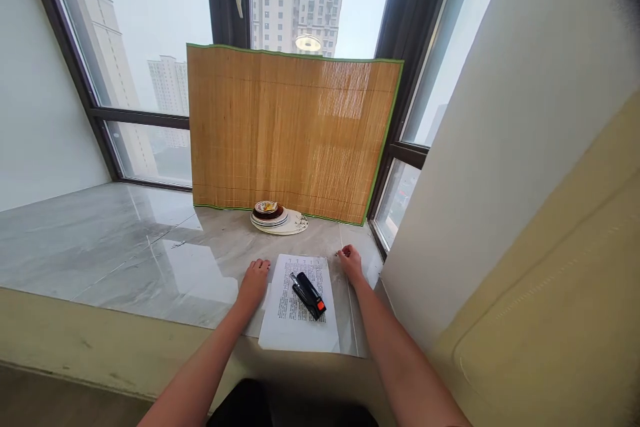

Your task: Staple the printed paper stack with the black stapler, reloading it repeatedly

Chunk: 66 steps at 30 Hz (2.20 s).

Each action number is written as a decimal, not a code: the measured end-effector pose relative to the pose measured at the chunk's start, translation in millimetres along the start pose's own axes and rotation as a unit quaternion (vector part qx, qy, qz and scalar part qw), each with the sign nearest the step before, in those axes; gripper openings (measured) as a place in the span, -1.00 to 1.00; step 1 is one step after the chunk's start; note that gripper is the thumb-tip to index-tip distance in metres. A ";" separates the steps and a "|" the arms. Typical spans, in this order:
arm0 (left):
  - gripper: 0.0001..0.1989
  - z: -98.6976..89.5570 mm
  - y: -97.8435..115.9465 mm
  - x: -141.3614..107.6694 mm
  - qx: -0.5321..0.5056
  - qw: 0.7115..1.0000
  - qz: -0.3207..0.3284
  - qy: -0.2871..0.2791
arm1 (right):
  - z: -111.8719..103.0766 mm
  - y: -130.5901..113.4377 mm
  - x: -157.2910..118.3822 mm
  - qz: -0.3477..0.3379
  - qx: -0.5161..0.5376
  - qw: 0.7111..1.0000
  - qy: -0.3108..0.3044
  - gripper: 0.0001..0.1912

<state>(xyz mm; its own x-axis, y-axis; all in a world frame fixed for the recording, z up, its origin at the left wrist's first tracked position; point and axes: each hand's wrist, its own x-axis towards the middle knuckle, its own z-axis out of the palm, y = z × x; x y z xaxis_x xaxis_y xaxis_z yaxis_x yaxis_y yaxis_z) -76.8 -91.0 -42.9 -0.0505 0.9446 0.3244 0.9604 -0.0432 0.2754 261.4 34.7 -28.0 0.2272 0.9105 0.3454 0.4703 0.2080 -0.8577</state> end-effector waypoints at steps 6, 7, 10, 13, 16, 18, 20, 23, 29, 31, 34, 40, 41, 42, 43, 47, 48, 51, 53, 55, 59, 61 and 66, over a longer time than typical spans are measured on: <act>-0.68 0.7 -3.2 1.4 -0.009 1.000 -0.022 0.006 | -4.0 -13.1 -55.2 -0.010 0.058 0.998 -0.027 -0.52; -0.69 -0.1 -3.2 1.3 -0.011 1.000 -0.023 0.007 | -5.1 -16.3 -68.7 -0.019 0.070 0.997 -0.041 -0.49; -0.72 -3.6 -1.6 1.1 -0.022 0.999 -0.021 0.012 | -9.8 -26.9 -105.7 -0.055 0.098 0.990 -0.083 -0.46; -0.70 -5.7 1.9 -1.1 -0.039 0.999 -0.017 0.025 | -12.9 -35.1 -128.5 -0.101 0.113 0.979 -0.139 -0.48; -0.65 -4.4 6.9 -7.9 -0.067 0.997 -0.021 0.034 | -11.9 -37.2 -137.0 -0.155 0.056 0.962 -0.218 -0.35; -0.71 -2.3 11.3 -13.9 -0.094 0.994 -0.028 0.039 | -10.3 -36.4 -138.3 -0.171 -0.005 0.949 -0.267 -0.27; -0.76 -0.4 16.5 -18.6 -0.132 0.990 -0.024 0.047 | -9.4 -35.1 -138.4 -0.170 -0.043 0.937 -0.300 -0.28; -0.73 1.5 24.9 -20.5 -0.203 0.977 0.000 0.061 | -9.7 -33.5 -138.3 -0.176 -0.073 0.924 -0.331 -0.30; -0.65 2.6 36.2 -19.5 -0.305 0.951 0.039 0.030 | -10.3 -29.3 -138.5 -0.183 -0.089 0.916 -0.346 -0.14; -0.66 2.4 36.8 -21.1 -0.329 0.942 0.061 0.009 | -10.9 -28.5 -137.5 -0.184 -0.083 0.916 -0.347 -0.17; -0.69 2.6 34.9 -22.7 -0.350 0.933 0.077 -0.021 | -12.7 -28.0 -135.1 -0.179 -0.045 0.920 -0.346 -0.28; -0.59 6.7 27.2 -20.1 -0.396 0.916 0.028 -0.047 | -11.3 -19.2 -135.6 -0.162 0.002 0.925 -0.343 -0.30; -0.55 7.9 26.1 -19.5 -0.406 0.912 0.022 -0.049 | -10.1 -16.6 -136.3 -0.158 0.002 0.927 -0.340 -0.29; -0.51 9.2 25.0 -18.8 -0.412 0.910 0.017 -0.048 | -8.8 -14.2 -136.9 -0.154 0.002 0.930 -0.335 -0.27; -0.48 10.6 24.0 -18.1 -0.416 0.908 0.013 -0.043 | -7.6 -12.1 -137.4 -0.150 0.001 0.932 -0.330 -0.25; -0.47 13.8 20.2 -15.2 -0.425 0.905 0.004 -0.011 | -5.2 -9.3 -137.6 -0.148 0.000 0.931 -0.334 -0.21; -0.47 13.8 19.5 -14.6 -0.425 0.905 0.004 -0.007 | -5.1 -9.6 -137.4 -0.149 0.000 0.929 -0.338 -0.22; -0.49 12.5 19.3 -12.6 -0.421 0.907 0.012 -0.009 | -4.5 -10.4 -137.0 -0.146 -0.003 0.930 -0.337 -0.24; -0.51 11.3 21.0 -11.4 -0.415 0.909 0.021 -0.016 | -3.4 -10.7 -136.7 -0.137 -0.003 0.935 -0.327 -0.22; -0.52 10.4 23.4 -10.5 -0.411 0.911 0.028 -0.023 | -2.2 -12.2 -135.7 -0.137 0.005 0.938 -0.318 -0.24; -0.52 8.5 25.5 -11.2 -0.407 0.913 0.033 -0.019 | -1.0 -19.5 -131.2 -0.168 0.035 0.934 -0.314 -0.33; -0.52 6.3 24.3 -12.3 -0.405 0.914 0.030 -0.011 | -0.9 -23.3 -128.2 -0.171 0.058 0.930 -0.320 -0.36; -0.47 -0.4 21.1 -12.9 -0.405 0.914 0.023 0.004 | -3.0 -29.4 -123.4 -0.160 0.097 0.928 -0.321 -0.40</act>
<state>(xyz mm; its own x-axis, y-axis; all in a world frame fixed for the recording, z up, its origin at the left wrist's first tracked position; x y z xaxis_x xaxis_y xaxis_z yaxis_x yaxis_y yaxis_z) -56.1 -104.2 -40.9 -0.0210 0.9335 0.3580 0.4437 -0.3121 0.8400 222.1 -84.9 -44.3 -0.4827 0.8034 0.3487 0.2498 0.5079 -0.8244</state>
